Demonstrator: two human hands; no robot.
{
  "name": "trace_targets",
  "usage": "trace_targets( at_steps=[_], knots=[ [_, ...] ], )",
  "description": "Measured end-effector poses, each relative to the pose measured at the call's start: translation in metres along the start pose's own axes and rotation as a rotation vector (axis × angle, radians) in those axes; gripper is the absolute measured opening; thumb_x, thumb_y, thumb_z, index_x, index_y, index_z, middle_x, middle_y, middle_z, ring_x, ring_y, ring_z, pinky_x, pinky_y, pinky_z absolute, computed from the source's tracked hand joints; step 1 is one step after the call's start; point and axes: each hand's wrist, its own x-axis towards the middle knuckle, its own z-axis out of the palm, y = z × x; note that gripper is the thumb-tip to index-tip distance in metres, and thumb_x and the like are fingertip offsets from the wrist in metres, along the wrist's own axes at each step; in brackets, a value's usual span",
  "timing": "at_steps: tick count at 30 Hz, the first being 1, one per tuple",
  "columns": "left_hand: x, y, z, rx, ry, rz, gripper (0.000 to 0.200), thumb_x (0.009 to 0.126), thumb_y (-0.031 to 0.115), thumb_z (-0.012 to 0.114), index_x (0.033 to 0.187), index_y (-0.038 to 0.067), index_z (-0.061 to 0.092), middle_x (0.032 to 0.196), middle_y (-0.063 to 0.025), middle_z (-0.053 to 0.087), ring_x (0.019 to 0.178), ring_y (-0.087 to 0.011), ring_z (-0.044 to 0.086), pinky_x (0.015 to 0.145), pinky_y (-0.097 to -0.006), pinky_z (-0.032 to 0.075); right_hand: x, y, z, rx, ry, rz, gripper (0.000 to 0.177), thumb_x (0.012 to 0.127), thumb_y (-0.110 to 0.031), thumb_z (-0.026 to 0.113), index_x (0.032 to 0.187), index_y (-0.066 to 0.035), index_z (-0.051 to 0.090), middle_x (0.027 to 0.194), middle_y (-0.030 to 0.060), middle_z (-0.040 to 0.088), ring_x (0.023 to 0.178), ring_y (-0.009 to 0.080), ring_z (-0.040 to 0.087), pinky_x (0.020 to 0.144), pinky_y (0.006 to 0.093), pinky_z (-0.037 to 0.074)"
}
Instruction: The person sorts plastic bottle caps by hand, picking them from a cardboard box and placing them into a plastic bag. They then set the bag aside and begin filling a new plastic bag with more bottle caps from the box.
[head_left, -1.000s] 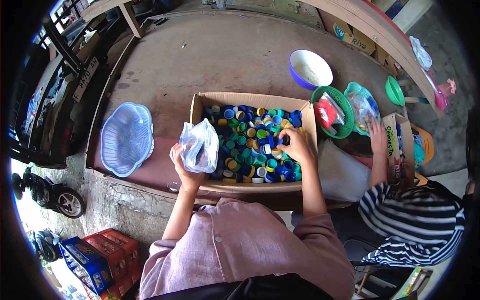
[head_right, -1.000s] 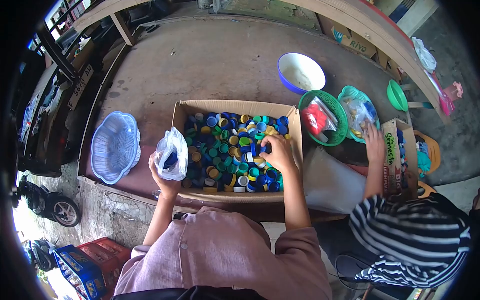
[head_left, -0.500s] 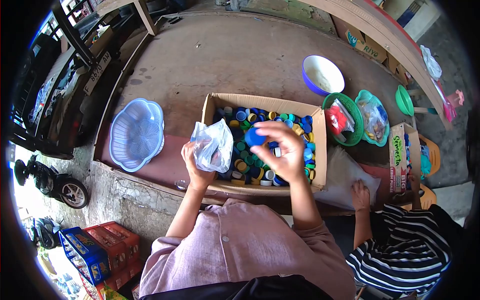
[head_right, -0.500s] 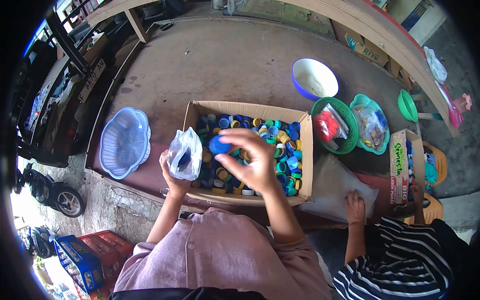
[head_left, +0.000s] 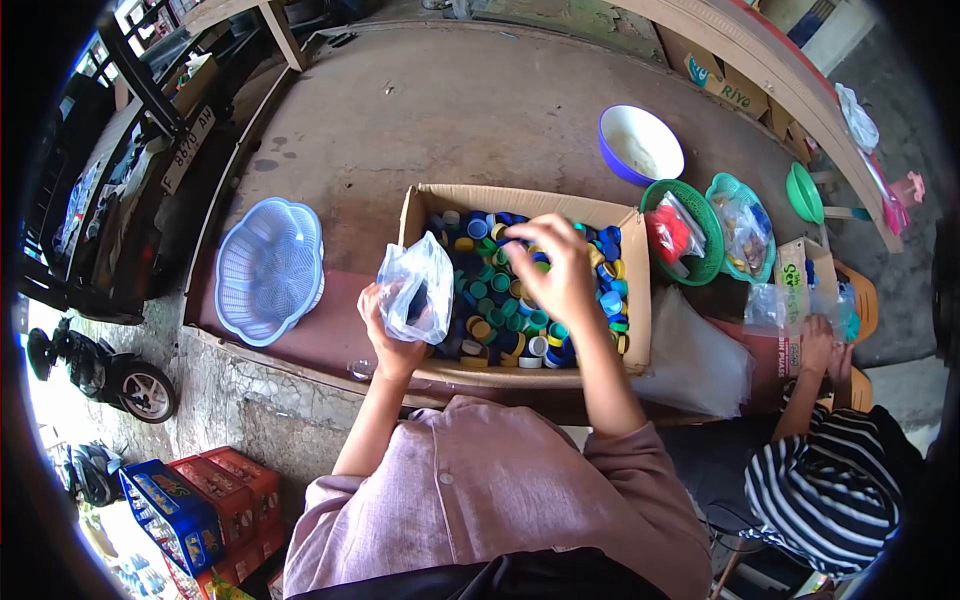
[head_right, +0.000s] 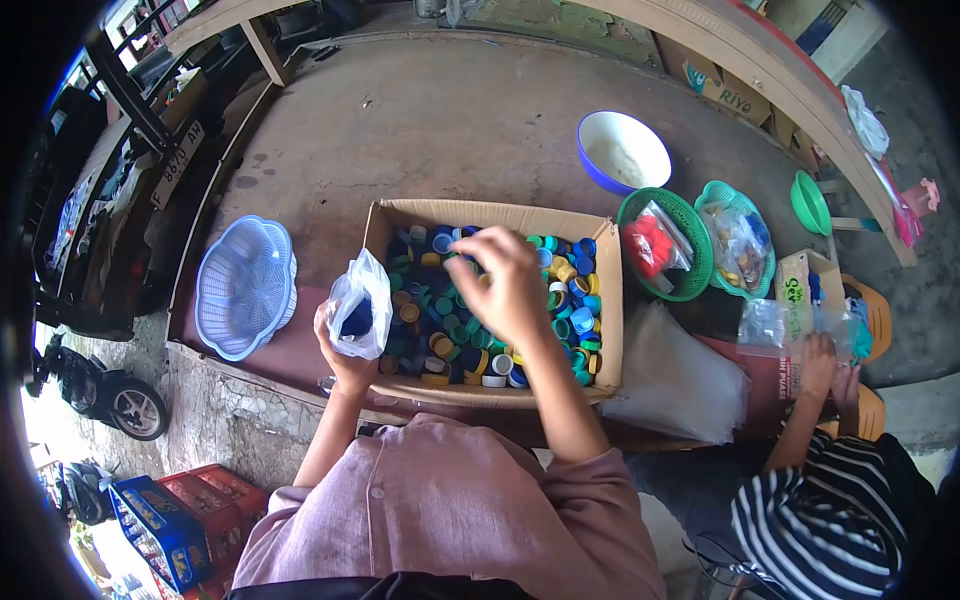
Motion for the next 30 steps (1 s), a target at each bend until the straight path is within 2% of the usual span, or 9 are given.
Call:
trace_targets(
  at_steps=[3,7,10,12,17,25,27,28,30],
  knots=[
    [0.001,0.001,0.0,0.002,0.003,-0.005,0.054,0.062,0.012,0.072,0.108,0.007,0.043,0.1,-0.0085,0.054,0.094,-0.03,0.048,0.086,-0.0424,0.035,-0.02,0.073,-0.01,-0.168,-0.107,0.251,0.006,0.071,-0.009,0.062,0.076,-0.007,0.064,0.079,0.0109,0.06,0.072,0.0269,0.059,0.063,0.0346,0.047],
    [-0.001,-0.001,0.001,0.012,0.012,-0.002,0.055,0.062,0.011,0.072,0.109,0.007,0.043,0.1,-0.0088,0.054,0.094,-0.0303,0.048,0.086,-0.0426,0.035,-0.046,0.105,-0.017,-0.327,-0.233,0.354,0.003,0.068,-0.006,0.061,0.07,-0.007,0.064,0.075,0.0088,0.061,0.065,0.0262,0.06,0.061,0.0358,0.048],
    [-0.004,-0.007,-0.002,0.024,-0.027,0.021,0.06,0.061,0.007,0.071,0.112,0.005,0.04,0.106,-0.0125,0.049,0.098,-0.0305,0.047,0.088,-0.0411,0.035,-0.049,0.101,-0.024,-0.326,-0.512,0.524,0.021,0.061,-0.007,0.064,0.081,-0.009,0.064,0.079,0.007,0.063,0.075,0.0233,0.061,0.069,0.035,0.047],
    [-0.005,-0.008,-0.002,0.042,-0.063,0.042,0.066,0.059,0.003,0.07,0.116,0.003,0.037,0.112,-0.016,0.044,0.103,-0.0305,0.047,0.09,-0.0393,0.035,-0.056,0.103,-0.026,-0.234,-0.54,0.486,0.027,0.059,-0.008,0.065,0.086,-0.009,0.064,0.079,0.007,0.063,0.078,0.0227,0.06,0.071,0.0342,0.047],
    [-0.002,-0.002,0.001,-0.011,-0.025,-0.03,0.058,0.061,0.009,0.072,0.11,0.007,0.042,0.103,-0.0102,0.053,0.096,-0.0321,0.047,0.086,-0.0436,0.035,-0.056,0.102,-0.022,-0.113,-0.624,0.528,0.036,0.059,-0.009,0.069,0.095,-0.009,0.063,0.087,0.0088,0.064,0.083,0.0222,0.06,0.078,0.0313,0.046],
    [-0.004,-0.006,-0.002,0.078,-0.058,0.045,0.064,0.059,0.003,0.071,0.114,0.003,0.039,0.11,-0.016,0.045,0.101,-0.0303,0.048,0.088,-0.039,0.036,-0.053,0.105,-0.02,0.1,-0.446,0.616,0.026,0.068,-0.002,0.066,0.094,-0.001,0.062,0.082,0.0122,0.065,0.073,0.0156,0.062,0.069,0.026,0.049],
    [-0.002,-0.004,0.0,0.082,-0.051,0.035,0.064,0.059,0.003,0.071,0.114,0.003,0.039,0.109,-0.0159,0.046,0.1,-0.0304,0.048,0.088,-0.039,0.036,-0.049,0.104,-0.023,0.22,-0.345,0.544,0.022,0.071,-0.001,0.066,0.092,0.0,0.062,0.079,0.0111,0.065,0.07,0.0123,0.061,0.064,0.0247,0.05],
    [-0.001,-0.003,0.001,0.049,-0.038,0.035,0.06,0.06,0.005,0.071,0.112,0.005,0.04,0.105,-0.0128,0.05,0.096,-0.0307,0.048,0.087,-0.0413,0.035,-0.046,0.098,-0.024,0.436,-0.334,0.655,0.02,0.072,0.004,0.063,0.092,0.001,0.062,0.08,0.0086,0.063,0.071,0.0108,0.06,0.063,0.0224,0.05],
    [0.001,-0.002,0.002,0.028,-0.028,0.046,0.057,0.061,0.008,0.072,0.11,0.007,0.042,0.1,-0.0096,0.054,0.092,-0.0306,0.049,0.086,-0.0434,0.034,-0.035,0.074,-0.027,0.507,-0.237,0.481,0.02,0.072,0.006,0.062,0.092,0.001,0.062,0.081,0.0073,0.061,0.071,0.0108,0.06,0.063,0.0216,0.05]
  ],
)
